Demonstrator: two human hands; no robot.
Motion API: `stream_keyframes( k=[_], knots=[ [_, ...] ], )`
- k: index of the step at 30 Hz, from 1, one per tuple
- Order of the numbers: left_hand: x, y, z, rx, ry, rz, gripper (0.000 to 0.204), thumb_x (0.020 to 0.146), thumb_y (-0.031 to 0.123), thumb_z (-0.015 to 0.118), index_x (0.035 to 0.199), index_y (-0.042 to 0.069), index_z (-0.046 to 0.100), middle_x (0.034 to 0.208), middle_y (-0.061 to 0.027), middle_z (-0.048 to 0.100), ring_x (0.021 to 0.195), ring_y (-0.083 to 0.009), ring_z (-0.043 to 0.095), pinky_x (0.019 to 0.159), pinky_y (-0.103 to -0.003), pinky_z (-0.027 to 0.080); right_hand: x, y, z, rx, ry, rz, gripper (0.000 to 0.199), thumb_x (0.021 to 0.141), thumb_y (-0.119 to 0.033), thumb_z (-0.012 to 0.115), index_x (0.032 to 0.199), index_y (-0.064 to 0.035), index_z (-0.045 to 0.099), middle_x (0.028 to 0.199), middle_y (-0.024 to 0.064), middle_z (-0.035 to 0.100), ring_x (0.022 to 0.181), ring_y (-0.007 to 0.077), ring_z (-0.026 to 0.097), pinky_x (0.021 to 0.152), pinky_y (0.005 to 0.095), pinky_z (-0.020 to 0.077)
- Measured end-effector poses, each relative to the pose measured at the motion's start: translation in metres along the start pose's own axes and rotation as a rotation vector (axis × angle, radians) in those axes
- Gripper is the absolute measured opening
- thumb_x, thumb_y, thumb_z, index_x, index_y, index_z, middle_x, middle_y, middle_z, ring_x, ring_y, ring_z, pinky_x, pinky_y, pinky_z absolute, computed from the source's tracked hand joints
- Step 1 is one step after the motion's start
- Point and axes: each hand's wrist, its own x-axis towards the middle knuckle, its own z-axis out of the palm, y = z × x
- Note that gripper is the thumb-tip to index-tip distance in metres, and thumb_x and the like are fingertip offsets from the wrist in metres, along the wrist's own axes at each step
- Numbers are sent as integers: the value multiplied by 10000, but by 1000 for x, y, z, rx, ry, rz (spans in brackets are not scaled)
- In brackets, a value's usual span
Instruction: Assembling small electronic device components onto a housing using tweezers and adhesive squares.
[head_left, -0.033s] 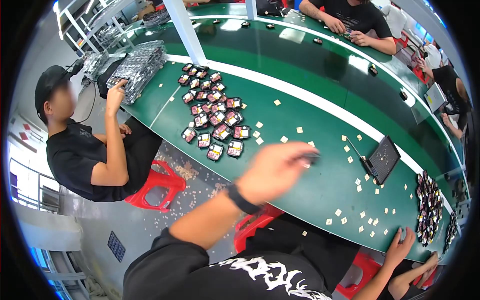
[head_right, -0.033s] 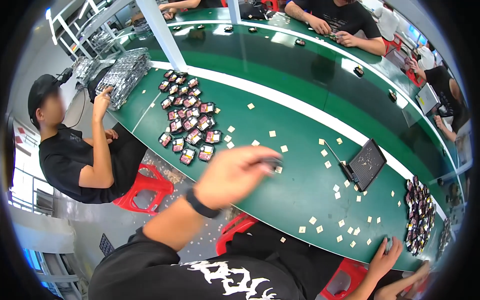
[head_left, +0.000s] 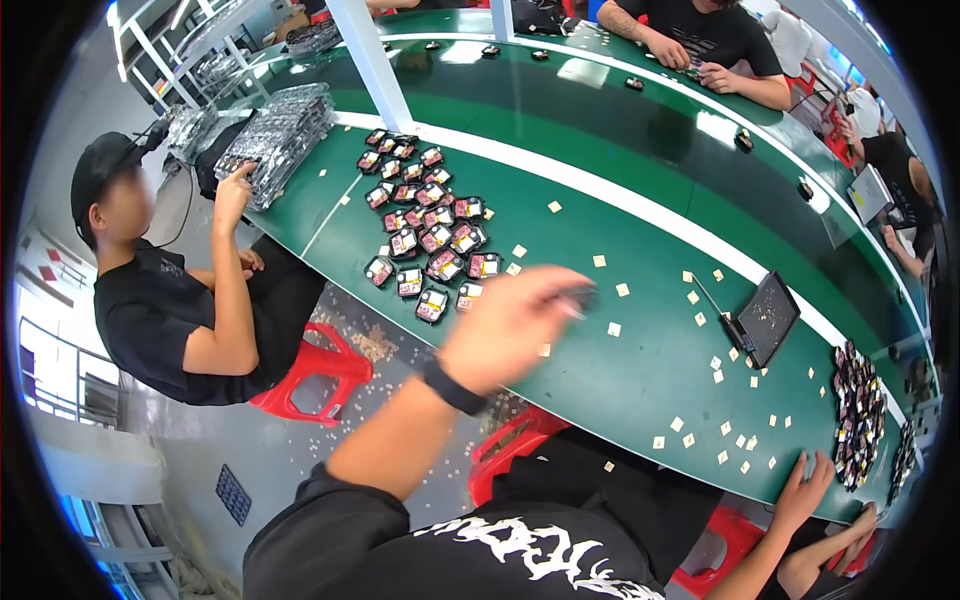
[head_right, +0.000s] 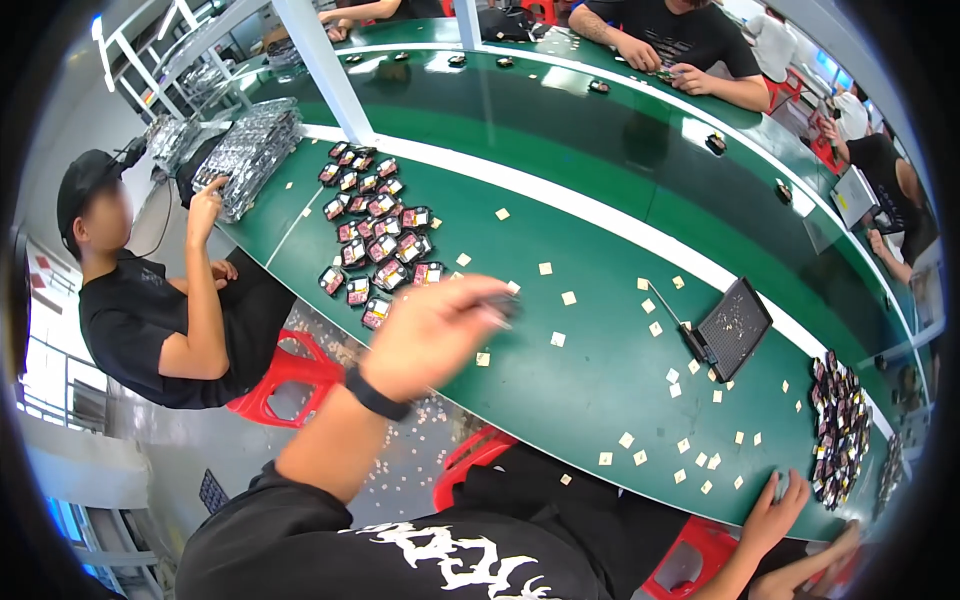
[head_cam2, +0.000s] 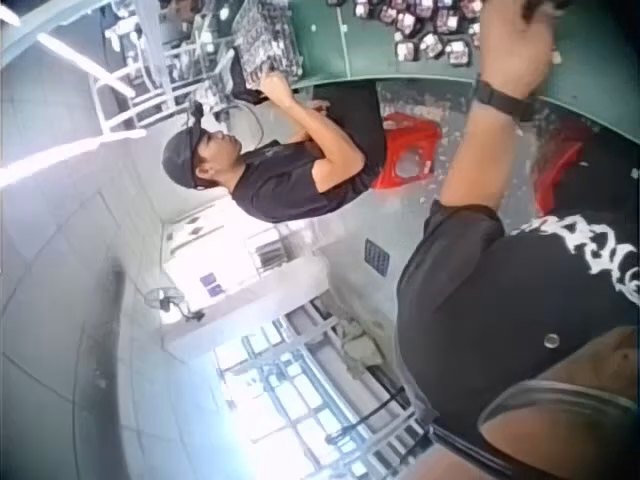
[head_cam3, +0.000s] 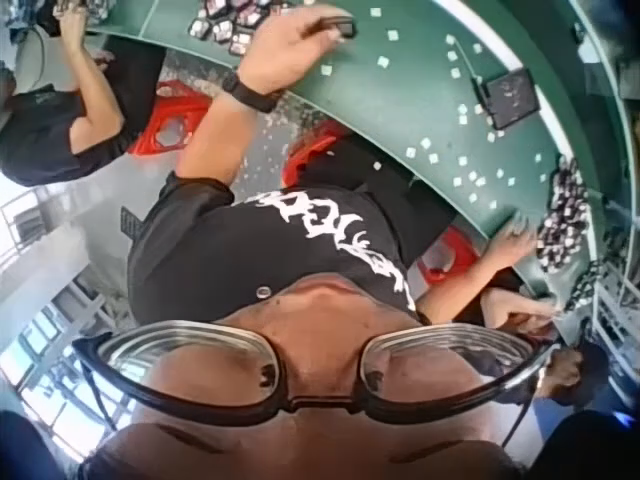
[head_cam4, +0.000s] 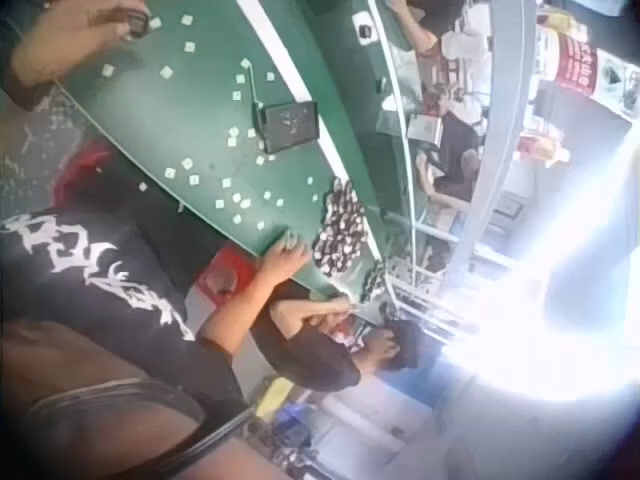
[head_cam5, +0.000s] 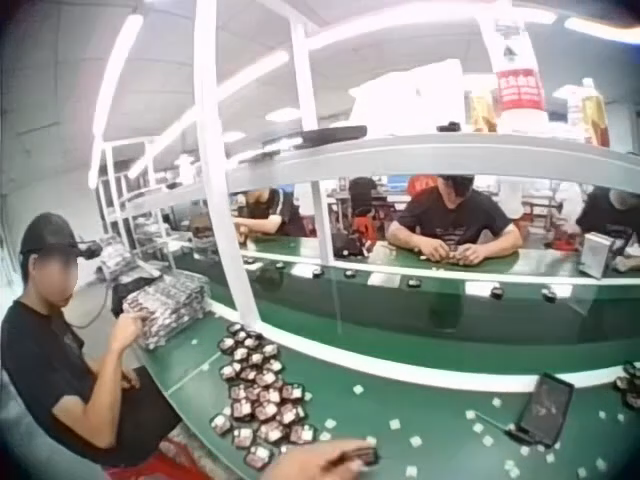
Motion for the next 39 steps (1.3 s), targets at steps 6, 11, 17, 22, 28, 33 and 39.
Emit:
stream_keyframes(
  k=[6, 11, 17, 22, 28, 33, 39],
  knots=[
    [-6, -96, -157, 105, 478, -224, 340, 949, 18, 627, 1284, -42, 630, 1026, -71, 673, 849, -134, 675, 757, -269, 560, 47, 27, 15, -290, 57, -24, 404, 998, -194, 649, 1378, -82, 570, 1390, 221, 533, 1241, 409, 568, 976, 438, 501],
    [27, -163, -239, 192, 535, -272, 342, 955, 24, 624, 1284, -69, 610, 1005, -75, 646, 811, -147, 685, 656, -243, 562, 81, 20, 19, -304, 133, -58, 426, 947, -177, 680, 1363, -152, 592, 1391, 156, 566, 1203, 392, 605, 942, 459, 538],
    [45, -189, -282, 669, 280, -199, 297, 875, 141, 659, 1096, -50, 713, 898, -64, 709, 800, -125, 586, 735, -293, 486, 91, 12, 24, -307, 157, -32, 375, 882, -205, 734, 1238, -206, 617, 1253, 103, 595, 944, 351, 692, 768, 438, 593],
    [67, -173, -248, 949, 161, -195, 377, 923, 155, 628, 1199, -98, 671, 1105, -276, 712, 995, -363, 690, 931, -416, 512, 86, 26, 13, -308, 173, -14, 366, 856, -193, 753, 1202, -198, 631, 1182, 77, 609, 840, 319, 708, 697, 428, 593],
    [70, -105, -184, 1284, 282, 11, 412, 953, 159, 654, 1294, -67, 609, 1181, -262, 588, 1070, -441, 581, 925, -482, 475, 97, 25, 21, -334, 201, -141, 137, 891, -122, 676, 1017, -70, 691, 1057, 66, 616, 833, 254, 692, 677, 385, 572],
    [62, 11, -9, 403, -115, 115, 351, 939, 51, 637, 1286, -8, 646, 1150, -108, 670, 867, -136, 639, 744, -268, 519, 104, 31, 22, -310, 142, -227, 124, 917, -101, 617, 1006, -43, 680, 945, 59, 589, 788, 245, 673, 657, 385, 560],
    [34, 27, 139, -205, -1093, -40, 521, 912, -62, 640, 1421, 6, 552, 1266, -148, 630, 1008, -151, 646, 848, -267, 548, 79, 0, -3, -172, 129, -358, 135, 841, -86, 710, 969, -68, 671, 1042, 29, 614, 820, 228, 672, 695, 345, 566]
  ],
)
